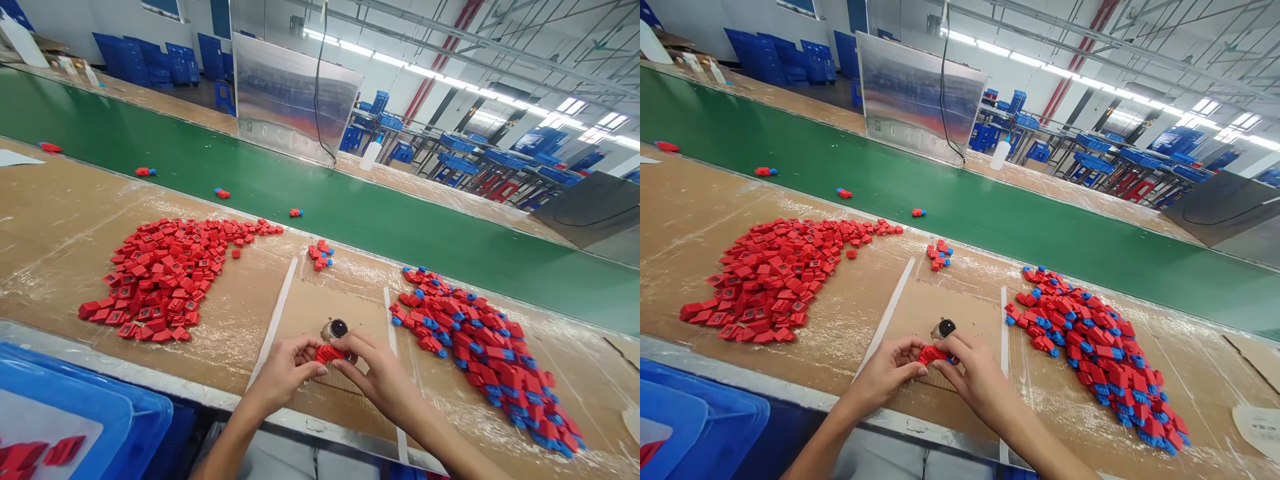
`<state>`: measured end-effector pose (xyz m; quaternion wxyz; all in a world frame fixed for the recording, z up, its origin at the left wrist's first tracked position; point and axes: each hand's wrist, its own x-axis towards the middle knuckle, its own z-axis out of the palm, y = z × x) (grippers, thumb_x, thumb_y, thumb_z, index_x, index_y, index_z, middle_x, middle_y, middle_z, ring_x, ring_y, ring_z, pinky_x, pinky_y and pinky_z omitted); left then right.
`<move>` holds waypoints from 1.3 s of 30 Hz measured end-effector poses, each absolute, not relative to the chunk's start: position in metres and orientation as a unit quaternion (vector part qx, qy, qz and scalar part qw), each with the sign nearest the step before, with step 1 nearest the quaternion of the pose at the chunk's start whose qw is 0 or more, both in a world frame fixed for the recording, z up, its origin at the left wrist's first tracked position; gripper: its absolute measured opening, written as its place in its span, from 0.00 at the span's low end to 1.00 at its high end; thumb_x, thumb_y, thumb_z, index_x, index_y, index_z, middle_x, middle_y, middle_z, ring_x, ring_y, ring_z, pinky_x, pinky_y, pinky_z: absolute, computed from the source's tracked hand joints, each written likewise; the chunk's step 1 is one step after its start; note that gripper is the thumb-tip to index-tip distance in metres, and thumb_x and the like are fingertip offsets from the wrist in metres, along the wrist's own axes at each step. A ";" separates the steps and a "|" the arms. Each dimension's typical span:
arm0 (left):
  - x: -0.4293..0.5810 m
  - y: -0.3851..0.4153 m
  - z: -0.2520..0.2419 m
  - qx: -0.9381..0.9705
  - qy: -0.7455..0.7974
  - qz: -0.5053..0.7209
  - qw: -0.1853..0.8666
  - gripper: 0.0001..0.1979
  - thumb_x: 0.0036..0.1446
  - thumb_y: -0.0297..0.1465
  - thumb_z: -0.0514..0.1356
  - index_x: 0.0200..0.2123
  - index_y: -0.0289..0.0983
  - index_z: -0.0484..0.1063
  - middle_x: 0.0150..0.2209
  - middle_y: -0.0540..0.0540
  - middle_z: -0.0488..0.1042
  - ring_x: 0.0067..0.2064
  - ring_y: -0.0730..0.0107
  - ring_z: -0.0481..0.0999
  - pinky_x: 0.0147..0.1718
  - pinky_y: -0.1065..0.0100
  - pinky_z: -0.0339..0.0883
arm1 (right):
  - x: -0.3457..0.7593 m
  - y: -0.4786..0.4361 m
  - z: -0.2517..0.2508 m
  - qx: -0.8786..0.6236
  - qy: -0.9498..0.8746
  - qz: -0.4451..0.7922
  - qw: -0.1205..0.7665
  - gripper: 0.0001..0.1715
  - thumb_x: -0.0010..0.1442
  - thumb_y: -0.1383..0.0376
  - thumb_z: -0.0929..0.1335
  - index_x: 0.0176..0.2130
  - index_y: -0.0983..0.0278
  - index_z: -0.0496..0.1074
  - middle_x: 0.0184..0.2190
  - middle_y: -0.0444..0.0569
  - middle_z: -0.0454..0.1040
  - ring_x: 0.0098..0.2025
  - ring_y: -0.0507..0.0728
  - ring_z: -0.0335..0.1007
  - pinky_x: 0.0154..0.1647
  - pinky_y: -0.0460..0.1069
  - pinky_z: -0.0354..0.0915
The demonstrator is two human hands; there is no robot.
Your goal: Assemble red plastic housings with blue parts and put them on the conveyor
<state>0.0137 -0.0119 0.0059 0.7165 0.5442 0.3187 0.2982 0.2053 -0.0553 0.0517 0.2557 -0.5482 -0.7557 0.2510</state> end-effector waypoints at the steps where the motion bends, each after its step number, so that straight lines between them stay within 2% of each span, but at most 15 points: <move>1: 0.013 -0.012 0.007 0.547 0.320 0.293 0.716 0.12 0.52 0.28 0.63 0.42 0.34 0.76 0.32 0.48 0.75 0.35 0.69 0.71 0.36 0.70 0.63 | 0.204 -0.056 0.050 -0.546 -0.758 0.251 0.255 0.06 0.64 0.65 0.66 0.42 0.62 0.71 0.35 0.48 0.72 0.36 0.54 0.69 0.37 0.48 0.64; 6: 0.010 -0.012 0.010 0.591 0.336 0.247 0.690 0.09 0.52 0.26 0.60 0.38 0.35 0.76 0.31 0.48 0.75 0.33 0.69 0.71 0.32 0.72 0.61 | 0.192 -0.065 0.044 -0.548 -0.774 0.209 0.239 0.08 0.66 0.67 0.63 0.37 0.62 0.71 0.32 0.49 0.68 0.33 0.55 0.67 0.33 0.48 0.64; 9: 0.008 -0.011 0.011 0.620 0.341 0.237 0.666 0.07 0.53 0.26 0.58 0.35 0.35 0.76 0.31 0.48 0.75 0.34 0.67 0.71 0.33 0.71 0.61 | 0.186 -0.069 0.041 -0.556 -0.776 0.176 0.240 0.11 0.66 0.67 0.61 0.33 0.63 0.70 0.30 0.49 0.66 0.31 0.55 0.65 0.31 0.48 0.63; 15: 0.011 -0.013 0.009 0.630 0.342 0.242 0.654 0.07 0.54 0.29 0.59 0.35 0.35 0.76 0.30 0.47 0.75 0.33 0.66 0.71 0.34 0.70 0.63 | 0.179 -0.072 0.034 -0.561 -0.773 0.135 0.262 0.10 0.65 0.68 0.61 0.37 0.61 0.71 0.31 0.49 0.70 0.33 0.56 0.68 0.32 0.48 0.65; 17: 0.011 -0.013 0.010 0.615 0.344 0.236 0.669 0.10 0.54 0.31 0.60 0.38 0.35 0.76 0.31 0.46 0.75 0.35 0.66 0.72 0.35 0.69 0.64 | 0.181 -0.071 0.036 -0.566 -0.761 0.150 0.278 0.08 0.64 0.68 0.63 0.37 0.61 0.72 0.32 0.49 0.72 0.34 0.56 0.70 0.33 0.48 0.66; 19: 0.006 -0.007 0.014 0.604 0.334 0.201 0.695 0.17 0.52 0.30 0.62 0.46 0.37 0.74 0.34 0.46 0.75 0.35 0.66 0.73 0.36 0.68 0.66 | 0.191 -0.068 0.043 -0.571 -0.747 0.174 0.294 0.08 0.63 0.68 0.64 0.39 0.61 0.73 0.33 0.49 0.74 0.35 0.56 0.71 0.34 0.48 0.67; 22: -0.012 0.024 0.027 0.614 0.348 0.163 0.690 0.31 0.51 0.33 0.64 0.59 0.42 0.62 0.42 0.44 0.76 0.35 0.67 0.75 0.37 0.66 0.68 | 0.237 -0.063 0.057 -0.602 -0.717 0.135 0.323 0.08 0.64 0.66 0.64 0.41 0.59 0.73 0.37 0.49 0.77 0.40 0.57 0.73 0.40 0.50 0.68; 24: -0.026 0.059 0.038 0.641 0.433 0.216 0.595 0.28 0.56 0.40 0.59 0.59 0.40 0.62 0.44 0.41 0.76 0.37 0.63 0.76 0.35 0.65 0.69 | 0.284 -0.062 0.062 -0.652 -0.682 0.053 0.328 0.09 0.64 0.63 0.64 0.41 0.60 0.73 0.39 0.51 0.78 0.42 0.60 0.73 0.43 0.55 0.68; 25: -0.033 0.079 0.043 0.652 0.494 0.254 0.516 0.27 0.57 0.42 0.57 0.57 0.38 0.63 0.43 0.40 0.76 0.37 0.60 0.76 0.35 0.63 0.69 | 0.308 -0.063 0.061 -0.680 -0.661 0.015 0.315 0.10 0.64 0.62 0.64 0.42 0.61 0.73 0.39 0.52 0.78 0.43 0.62 0.73 0.44 0.57 0.68; 28: -0.050 0.132 0.052 0.662 0.644 0.298 0.240 0.20 0.57 0.37 0.56 0.51 0.36 0.69 0.44 0.39 0.76 0.42 0.56 0.76 0.45 0.58 0.67 | 0.370 -0.065 0.043 -0.728 -0.633 -0.054 0.257 0.14 0.63 0.58 0.63 0.41 0.62 0.74 0.38 0.53 0.78 0.42 0.65 0.72 0.42 0.59 0.68; 30: -0.057 0.157 0.052 0.665 0.688 0.262 0.129 0.17 0.58 0.33 0.55 0.50 0.35 0.70 0.45 0.38 0.75 0.45 0.55 0.75 0.48 0.58 0.66 | 0.393 -0.068 0.026 -0.725 -0.647 -0.062 0.228 0.15 0.63 0.56 0.62 0.41 0.61 0.74 0.38 0.53 0.78 0.42 0.64 0.73 0.41 0.58 0.69; 34: -0.057 0.181 0.046 0.644 0.733 0.212 0.059 0.17 0.59 0.30 0.53 0.51 0.33 0.68 0.48 0.34 0.73 0.50 0.50 0.72 0.47 0.57 0.65 | 0.403 -0.070 0.011 -0.708 -0.668 -0.089 0.212 0.19 0.64 0.53 0.60 0.44 0.60 0.73 0.40 0.54 0.76 0.42 0.64 0.74 0.42 0.57 0.70; 39: -0.044 0.193 0.040 0.636 0.749 0.179 0.046 0.13 0.59 0.32 0.54 0.45 0.35 0.69 0.44 0.34 0.74 0.45 0.46 0.74 0.39 0.57 0.66 | 0.386 0.003 0.049 -0.681 -0.694 -0.084 0.216 0.19 0.65 0.53 0.60 0.48 0.59 0.71 0.45 0.55 0.74 0.45 0.63 0.73 0.44 0.56 0.68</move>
